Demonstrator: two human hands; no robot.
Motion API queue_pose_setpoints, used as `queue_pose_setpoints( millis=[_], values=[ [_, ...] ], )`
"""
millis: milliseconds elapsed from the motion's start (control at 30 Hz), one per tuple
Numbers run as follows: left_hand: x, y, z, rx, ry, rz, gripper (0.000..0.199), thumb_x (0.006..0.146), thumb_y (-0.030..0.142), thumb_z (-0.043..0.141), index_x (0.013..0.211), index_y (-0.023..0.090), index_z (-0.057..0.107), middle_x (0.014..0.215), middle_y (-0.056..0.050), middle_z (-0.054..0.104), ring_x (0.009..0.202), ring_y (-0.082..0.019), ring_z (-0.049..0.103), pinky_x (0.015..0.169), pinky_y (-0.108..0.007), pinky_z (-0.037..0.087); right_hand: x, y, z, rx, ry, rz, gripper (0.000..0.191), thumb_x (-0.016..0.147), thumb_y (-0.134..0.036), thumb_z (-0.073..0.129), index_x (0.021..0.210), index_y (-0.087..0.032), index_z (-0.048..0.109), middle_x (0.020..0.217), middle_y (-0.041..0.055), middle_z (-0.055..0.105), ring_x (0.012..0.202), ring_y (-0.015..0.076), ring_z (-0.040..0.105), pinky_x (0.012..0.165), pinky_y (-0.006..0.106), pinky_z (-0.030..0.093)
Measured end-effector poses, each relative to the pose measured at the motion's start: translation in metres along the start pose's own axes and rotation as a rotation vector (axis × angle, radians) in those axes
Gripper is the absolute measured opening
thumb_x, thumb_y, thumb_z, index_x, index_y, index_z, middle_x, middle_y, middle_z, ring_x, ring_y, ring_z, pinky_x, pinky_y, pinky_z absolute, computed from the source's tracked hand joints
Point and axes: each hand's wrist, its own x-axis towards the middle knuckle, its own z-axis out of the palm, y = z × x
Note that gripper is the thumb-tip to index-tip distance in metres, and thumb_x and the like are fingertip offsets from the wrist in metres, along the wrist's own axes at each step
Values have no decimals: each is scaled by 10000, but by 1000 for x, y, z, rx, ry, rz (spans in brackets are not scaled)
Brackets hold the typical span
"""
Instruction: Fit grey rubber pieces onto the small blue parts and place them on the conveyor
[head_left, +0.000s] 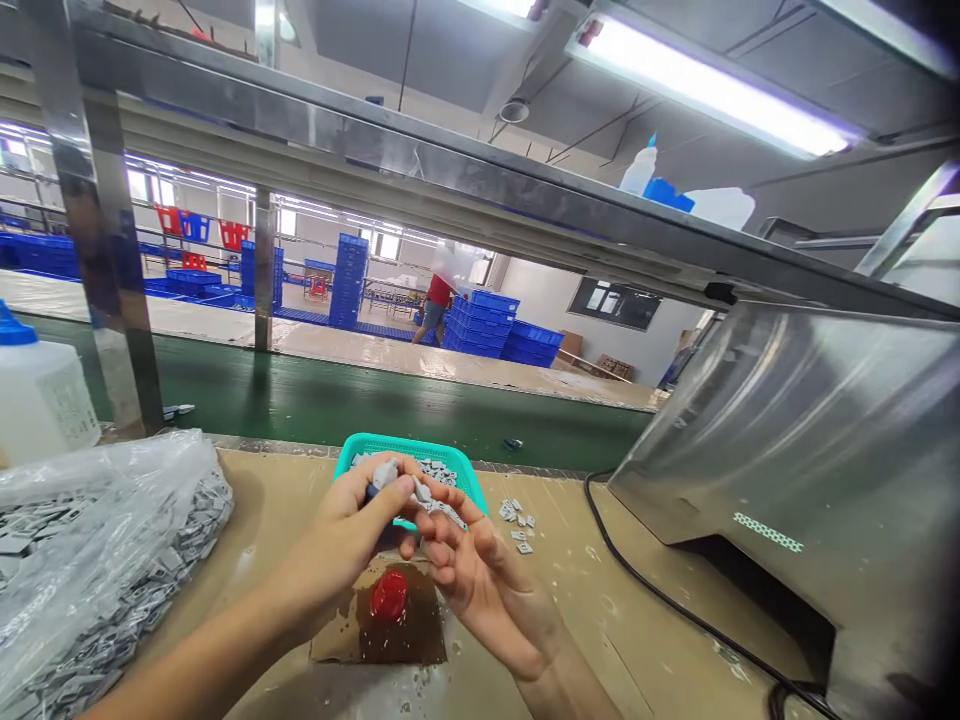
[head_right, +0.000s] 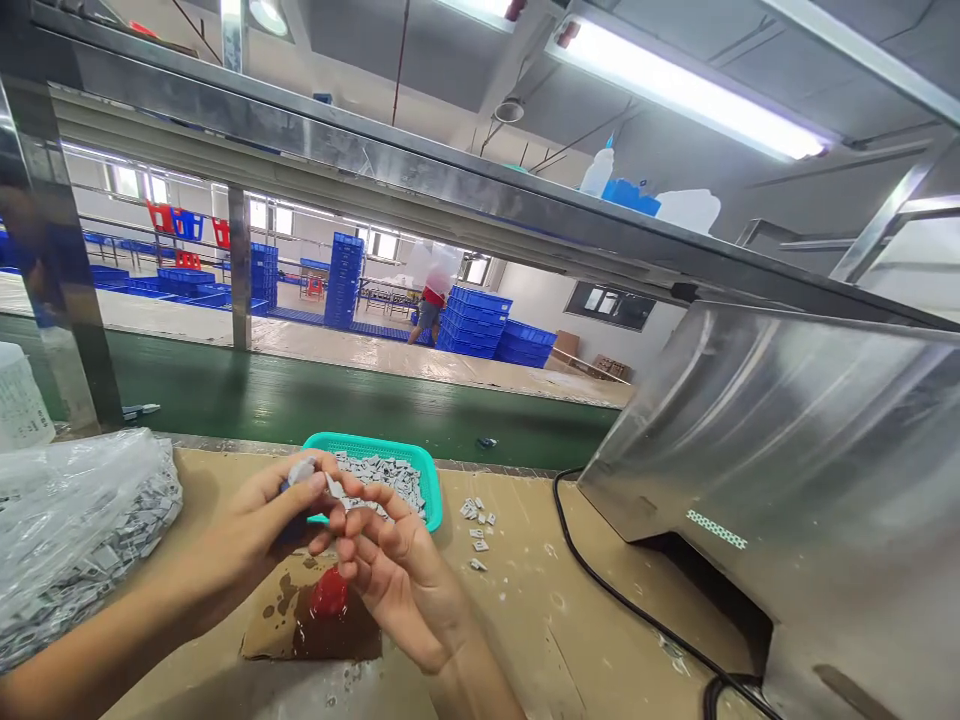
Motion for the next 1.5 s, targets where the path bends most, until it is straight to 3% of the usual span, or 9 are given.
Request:
queue_pose_setpoints(
  millis=[167,367,533,667,833,1033,1167,1267,1500],
  values=[
    [-8,9,0,-206,45,-141,133,770,278,571,867,189,553,757,3,583,634,-51,533,616,-161,448,-11,4,10,65,-89,7,328,604,-316,784,856,-210,603,654,-37,494,544,44,471,498,108,427],
    [-13,11,2,-50,-91,-90,120,712,240,640,795,154,627,744,7,578,670,-57,541,660,-150,442,-18,-1,15,-64,-73,-63,216,681,-393,707,784,-234,603,589,-46,418,516,60,443,485,142,423],
    [-8,8,-3,76,-144,-132,280,697,227,648,954,214,541,658,44,544,617,-69,548,614,-180,439,-25,-31,19,-1076,57,-467,309,822,-226,560,1117,-312,525,895,14,570,804,140,551,742,268,472],
    [-5,4,-9,140,-263,-160,444,661,203,671,996,252,383,607,69,542,517,-72,507,548,-212,433,-28,-46,32,-1649,-99,-613,285,782,-28,540,958,-235,626,917,5,617,829,121,574,746,206,472],
    [-4,3,-16,222,-332,-206,510,653,215,673,1014,276,318,636,59,566,493,-80,510,512,-221,438,-29,-42,35,-1702,-260,-684,234,763,12,539,864,-169,648,878,19,644,817,118,601,728,187,503],
    [-1,0,-21,219,-400,-259,485,641,214,682,1004,268,364,656,52,558,526,-88,530,524,-229,452,-30,-39,34,-1672,-299,-561,215,775,7,512,831,-166,627,824,22,623,763,108,587,681,196,490],
    [5,-7,-23,258,-324,-284,378,719,349,599,1030,229,420,654,6,587,515,-92,519,504,-221,428,-30,-43,24,-1644,-171,-487,155,773,-38,529,786,-169,611,773,17,614,723,118,569,670,225,467],
    [12,-11,-26,180,-80,-229,301,756,415,534,949,188,489,603,43,480,471,-41,401,435,-152,314,-30,-36,-4,-1630,-21,-376,122,777,-85,518,759,-174,600,767,20,613,698,126,561,643,234,458],
    [20,-13,-27,-189,270,-302,283,700,151,524,983,129,532,733,-9,494,601,-81,448,541,-206,352,-26,9,-76,-1739,91,-194,147,710,-72,507,697,-172,614,734,33,645,652,148,574,560,240,444]
  ],
)
